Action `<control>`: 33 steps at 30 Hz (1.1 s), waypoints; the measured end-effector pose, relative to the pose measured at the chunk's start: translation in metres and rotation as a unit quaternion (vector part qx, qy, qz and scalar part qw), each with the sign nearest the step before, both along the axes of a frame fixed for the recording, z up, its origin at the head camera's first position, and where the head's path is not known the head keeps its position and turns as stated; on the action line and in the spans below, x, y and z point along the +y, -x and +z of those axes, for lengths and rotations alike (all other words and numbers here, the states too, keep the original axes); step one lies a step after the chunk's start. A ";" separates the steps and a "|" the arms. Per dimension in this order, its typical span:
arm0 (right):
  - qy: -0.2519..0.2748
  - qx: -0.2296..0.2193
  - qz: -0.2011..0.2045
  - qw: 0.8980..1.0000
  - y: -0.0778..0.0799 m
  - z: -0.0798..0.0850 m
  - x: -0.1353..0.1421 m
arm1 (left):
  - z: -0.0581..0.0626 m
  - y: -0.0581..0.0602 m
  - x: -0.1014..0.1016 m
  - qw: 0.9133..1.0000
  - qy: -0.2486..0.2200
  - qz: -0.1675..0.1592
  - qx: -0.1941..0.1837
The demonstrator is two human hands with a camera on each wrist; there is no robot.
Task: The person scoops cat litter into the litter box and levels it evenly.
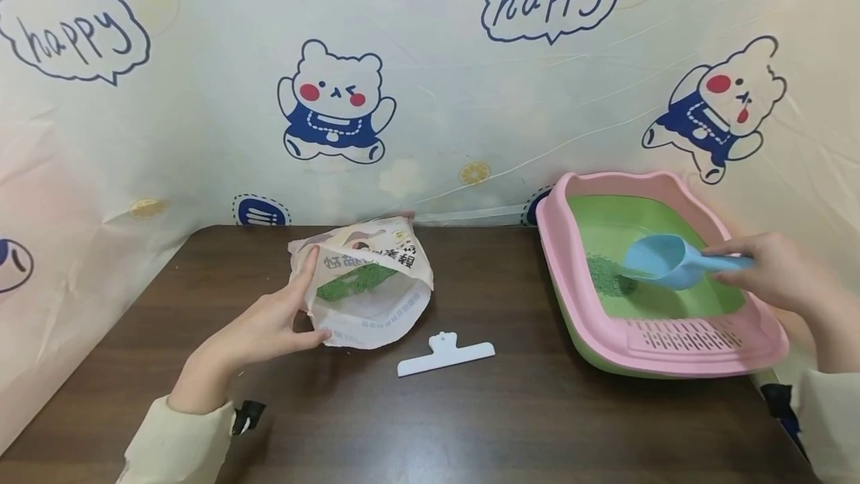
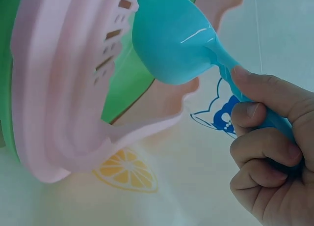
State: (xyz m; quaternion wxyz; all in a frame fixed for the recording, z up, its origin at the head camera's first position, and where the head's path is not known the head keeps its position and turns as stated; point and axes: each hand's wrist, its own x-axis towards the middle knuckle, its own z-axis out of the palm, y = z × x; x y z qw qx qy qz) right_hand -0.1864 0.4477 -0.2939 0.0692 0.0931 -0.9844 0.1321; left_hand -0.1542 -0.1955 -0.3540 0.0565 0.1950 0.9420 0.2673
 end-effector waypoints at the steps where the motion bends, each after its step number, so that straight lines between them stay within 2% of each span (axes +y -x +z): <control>1: -0.005 0.001 0.000 1.000 -0.001 0.001 0.000 | 0.000 0.000 0.000 1.000 -0.001 0.000 -0.001; 4: -0.016 0.006 -0.003 1.000 -0.004 0.002 -0.001 | -0.001 0.000 0.000 1.000 -0.002 -0.001 -0.003; 13: 0.005 0.026 -0.022 0.999 -0.012 0.002 0.004 | 0.000 0.000 0.000 1.000 -0.002 -0.002 0.000; 18: 0.020 0.047 -0.037 0.998 -0.023 0.004 -0.001 | 0.000 0.000 0.000 1.000 0.004 -0.001 0.002; 23: 0.064 0.073 -0.048 0.994 -0.034 0.006 -0.013 | 0.000 0.001 0.000 1.000 0.002 0.002 -0.003; 30: 0.144 0.121 -0.026 0.982 -0.044 0.010 -0.030 | 0.002 0.000 -0.001 1.000 -0.007 0.000 -0.007; 33: 0.162 0.127 -0.024 0.978 -0.047 0.015 -0.041 | 0.002 0.000 -0.001 1.000 -0.009 -0.001 -0.009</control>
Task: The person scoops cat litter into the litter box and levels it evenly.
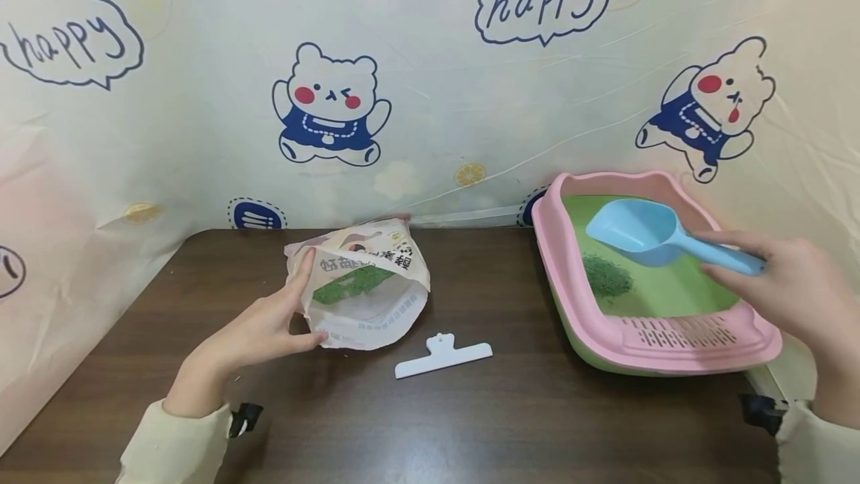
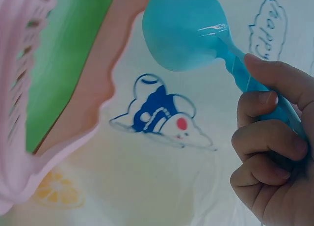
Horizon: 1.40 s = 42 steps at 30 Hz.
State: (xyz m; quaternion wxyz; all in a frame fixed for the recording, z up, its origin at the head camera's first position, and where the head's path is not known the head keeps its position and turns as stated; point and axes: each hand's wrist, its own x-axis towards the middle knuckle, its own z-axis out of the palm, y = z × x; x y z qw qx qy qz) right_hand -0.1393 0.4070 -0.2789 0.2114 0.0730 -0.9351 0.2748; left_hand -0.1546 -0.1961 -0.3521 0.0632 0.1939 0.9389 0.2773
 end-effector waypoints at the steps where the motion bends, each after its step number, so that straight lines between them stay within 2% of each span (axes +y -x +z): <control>1: -0.004 -0.002 -0.005 1.000 -0.001 0.002 -0.005 | 0.000 0.000 0.000 1.000 0.000 -0.001 0.000; 6: -0.030 -0.026 -0.047 0.998 -0.004 0.010 -0.025 | 0.000 -0.001 0.000 1.000 0.002 -0.003 0.005; 9: -0.014 -0.039 -0.050 0.998 -0.004 0.011 -0.036 | 0.000 -0.001 0.000 1.000 0.002 -0.004 0.007; 13: 0.022 -0.028 -0.016 0.999 -0.004 0.011 -0.049 | 0.001 -0.001 0.000 1.000 0.000 -0.005 0.005; 20: -0.004 -0.051 0.021 0.998 -0.003 0.008 -0.075 | 0.007 0.001 -0.001 1.000 0.010 -0.013 0.005; 27: 0.024 -0.022 0.099 0.995 -0.002 -0.002 -0.105 | 0.012 0.002 -0.002 0.999 0.041 -0.020 -0.014; 29: 0.031 -0.022 0.118 0.992 -0.001 -0.005 -0.112 | 0.014 0.002 -0.001 0.999 0.047 -0.021 -0.009; 32: 0.022 -0.017 0.140 0.990 -0.001 -0.010 -0.121 | 0.018 0.004 0.002 0.998 0.056 -0.025 0.020; 36: 0.011 -0.019 0.150 0.989 -0.003 -0.017 -0.133 | 0.022 0.007 0.006 0.996 0.067 -0.029 0.051; 42: 0.036 -0.043 0.165 0.985 -0.008 -0.026 -0.148 | 0.023 0.009 0.009 0.998 0.038 -0.034 0.032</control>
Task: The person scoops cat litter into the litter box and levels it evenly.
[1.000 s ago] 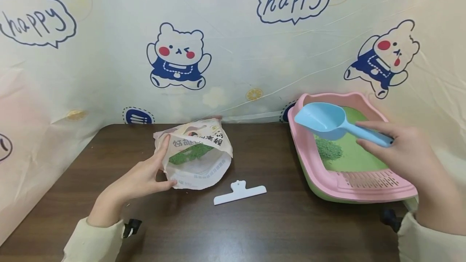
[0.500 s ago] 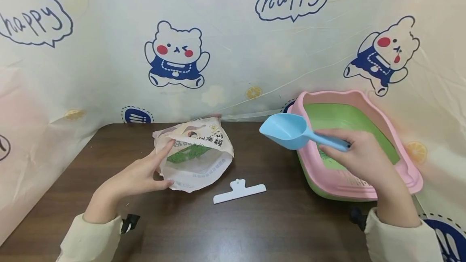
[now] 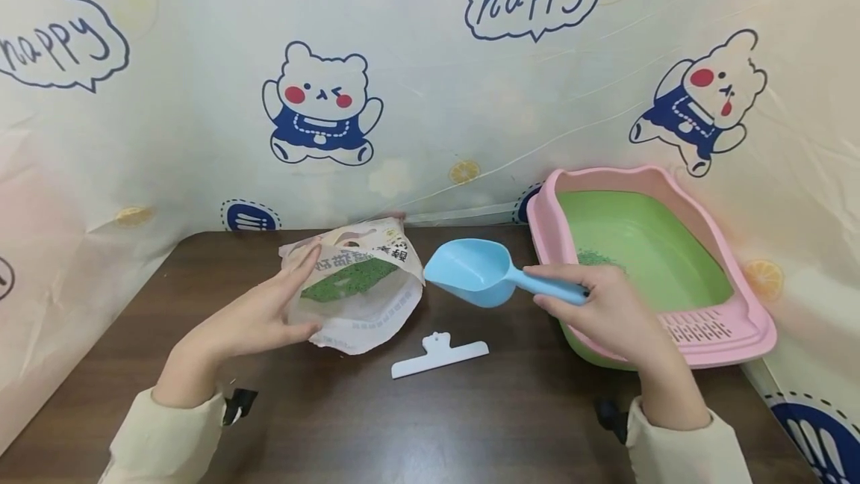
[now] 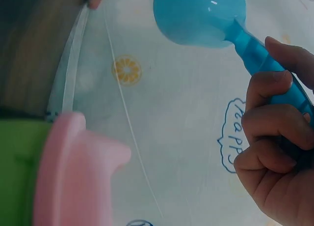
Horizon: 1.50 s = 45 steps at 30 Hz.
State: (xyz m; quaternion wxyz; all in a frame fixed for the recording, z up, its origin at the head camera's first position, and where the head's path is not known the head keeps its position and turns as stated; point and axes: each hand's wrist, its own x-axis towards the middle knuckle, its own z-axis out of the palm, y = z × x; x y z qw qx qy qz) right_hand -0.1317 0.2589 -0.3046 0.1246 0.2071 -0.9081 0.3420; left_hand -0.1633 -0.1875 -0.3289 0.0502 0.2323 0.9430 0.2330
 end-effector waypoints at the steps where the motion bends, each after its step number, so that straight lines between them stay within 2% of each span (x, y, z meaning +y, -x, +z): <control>1: 0.004 -0.005 0.003 1.000 -0.001 -0.001 -0.003 | -0.001 0.000 0.000 1.000 -0.006 -0.001 0.001; 5: 0.018 -0.039 0.018 0.999 -0.003 -0.005 -0.015 | -0.003 0.000 -0.001 1.000 -0.018 -0.004 0.015; 9: 0.038 -0.070 0.052 0.995 -0.002 -0.012 -0.030 | -0.006 0.000 -0.002 0.999 -0.022 -0.009 0.027; 13: 0.040 -0.079 0.079 0.993 0.003 -0.020 -0.047 | -0.007 -0.001 -0.002 0.999 -0.017 -0.008 0.037; 21: 0.028 -0.097 0.092 0.991 0.011 -0.030 -0.081 | -0.008 -0.001 -0.002 0.999 -0.020 -0.010 0.036; 26: 0.021 -0.098 0.087 0.991 0.015 -0.035 -0.097 | -0.009 0.000 -0.003 0.999 -0.027 -0.018 0.030; 32: 0.020 -0.122 0.084 0.989 0.017 -0.040 -0.114 | -0.009 0.002 -0.003 0.999 -0.037 -0.024 0.023; 35: 0.012 -0.117 0.079 0.990 0.018 -0.042 -0.119 | -0.008 0.002 -0.003 0.999 -0.039 -0.026 0.023; 41: -0.011 -0.097 0.043 0.994 0.016 -0.043 -0.130 | -0.008 0.001 -0.001 0.999 -0.040 -0.023 0.018; 45: -0.043 -0.044 0.024 0.998 0.014 -0.046 -0.139 | -0.008 0.001 0.000 0.999 -0.042 -0.024 0.015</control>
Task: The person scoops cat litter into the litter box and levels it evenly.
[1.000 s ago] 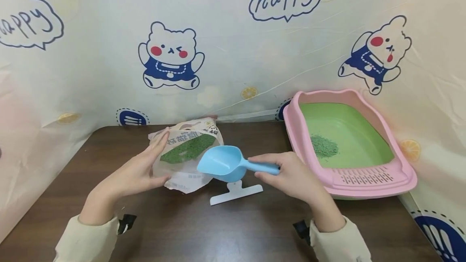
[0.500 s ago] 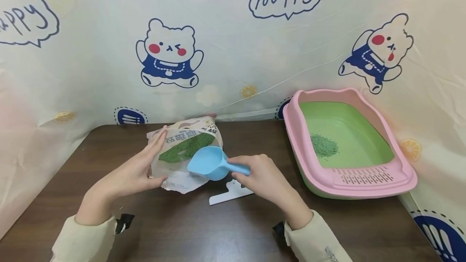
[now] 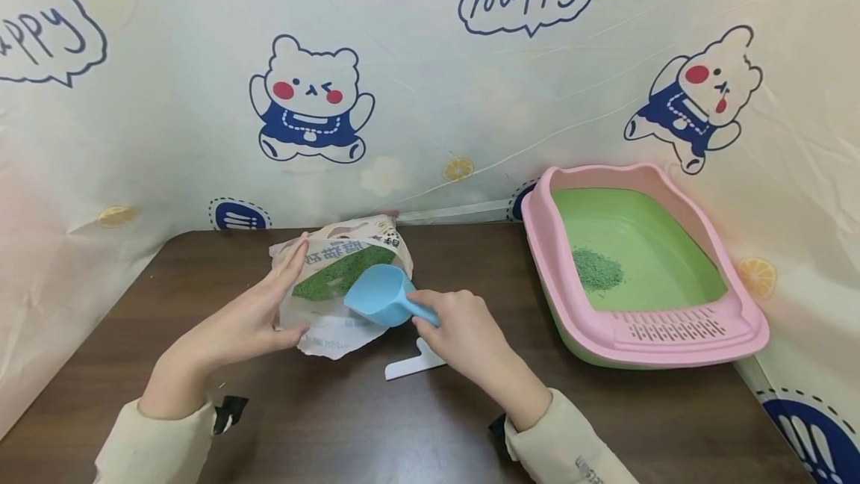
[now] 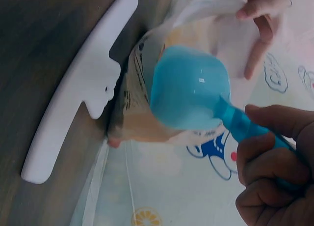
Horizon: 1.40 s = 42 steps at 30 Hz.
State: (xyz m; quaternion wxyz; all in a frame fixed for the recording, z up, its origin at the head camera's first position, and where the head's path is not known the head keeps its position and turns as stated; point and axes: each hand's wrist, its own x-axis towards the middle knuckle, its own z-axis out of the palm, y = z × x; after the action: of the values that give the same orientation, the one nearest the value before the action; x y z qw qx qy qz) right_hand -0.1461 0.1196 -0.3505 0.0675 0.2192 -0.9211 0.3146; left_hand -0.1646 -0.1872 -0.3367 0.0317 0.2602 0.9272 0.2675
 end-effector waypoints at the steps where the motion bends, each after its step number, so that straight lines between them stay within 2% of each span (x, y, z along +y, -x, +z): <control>1: -0.009 0.020 -0.002 1.000 0.000 -0.001 -0.003 | 0.000 0.000 0.000 1.000 0.000 0.000 0.000; 7: -0.060 0.112 -0.003 0.992 -0.001 -0.009 -0.016 | 0.000 -0.003 0.000 1.000 0.008 0.000 0.006; 15: -0.097 0.152 0.000 0.984 0.006 -0.014 -0.026 | 0.002 -0.003 0.000 1.000 0.015 -0.007 0.015; 22: -0.098 0.141 0.004 0.985 0.016 -0.018 -0.035 | 0.002 -0.002 0.000 1.000 0.014 -0.008 0.012; 29: -0.078 0.143 0.014 0.986 0.026 -0.025 -0.044 | 0.002 -0.002 0.001 1.000 0.015 -0.011 0.019; 42: -0.046 0.103 0.004 0.994 0.044 -0.039 -0.062 | 0.004 -0.001 0.002 1.000 0.010 -0.011 0.019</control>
State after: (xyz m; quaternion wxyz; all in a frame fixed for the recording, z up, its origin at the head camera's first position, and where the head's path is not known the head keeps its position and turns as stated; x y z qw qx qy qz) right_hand -0.1898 0.0577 -0.3894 0.1502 0.2567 -0.9221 0.2476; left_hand -0.1636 -0.1854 -0.3323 0.0195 0.2747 0.9274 0.2532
